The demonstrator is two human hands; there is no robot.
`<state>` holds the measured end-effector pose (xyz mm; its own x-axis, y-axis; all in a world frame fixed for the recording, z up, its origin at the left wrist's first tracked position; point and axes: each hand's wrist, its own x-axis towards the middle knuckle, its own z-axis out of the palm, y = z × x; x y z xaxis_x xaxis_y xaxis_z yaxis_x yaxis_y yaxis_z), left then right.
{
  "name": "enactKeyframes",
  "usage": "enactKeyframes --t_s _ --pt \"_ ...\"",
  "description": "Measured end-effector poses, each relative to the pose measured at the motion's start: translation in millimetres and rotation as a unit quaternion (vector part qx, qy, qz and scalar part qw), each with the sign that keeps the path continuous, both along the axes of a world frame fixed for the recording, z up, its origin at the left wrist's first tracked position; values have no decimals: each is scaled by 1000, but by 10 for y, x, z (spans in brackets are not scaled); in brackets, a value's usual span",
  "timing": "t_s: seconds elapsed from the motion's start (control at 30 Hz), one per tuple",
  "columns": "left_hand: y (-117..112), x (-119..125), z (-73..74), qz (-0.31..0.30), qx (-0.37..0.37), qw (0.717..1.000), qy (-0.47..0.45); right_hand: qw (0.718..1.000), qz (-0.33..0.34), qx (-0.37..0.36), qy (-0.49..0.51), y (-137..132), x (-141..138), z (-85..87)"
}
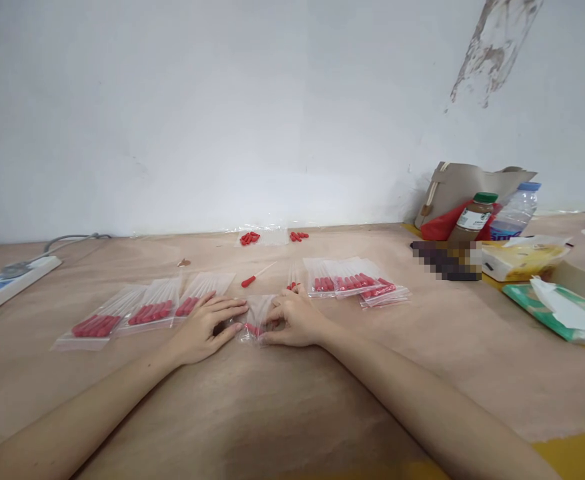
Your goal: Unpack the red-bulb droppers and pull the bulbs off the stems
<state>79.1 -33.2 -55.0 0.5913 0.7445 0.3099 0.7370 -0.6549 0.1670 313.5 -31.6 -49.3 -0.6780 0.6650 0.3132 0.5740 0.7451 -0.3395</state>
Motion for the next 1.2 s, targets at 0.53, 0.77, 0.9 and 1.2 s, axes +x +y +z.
enactKeyframes --t_s 0.53,0.77,0.9,1.2 --pt "6 -9 -6 -1 -6 1000 -10 826 -217 -132 503 578 735 226" --pt "-6 -47 33 -16 -21 1000 12 901 -242 25 359 511 495 64" --pt "-9 -64 139 -41 -34 998 17 948 -213 163 169 391 239 -59" --pt "511 237 260 117 -45 990 -71 976 -154 153 15 307 181 -48"
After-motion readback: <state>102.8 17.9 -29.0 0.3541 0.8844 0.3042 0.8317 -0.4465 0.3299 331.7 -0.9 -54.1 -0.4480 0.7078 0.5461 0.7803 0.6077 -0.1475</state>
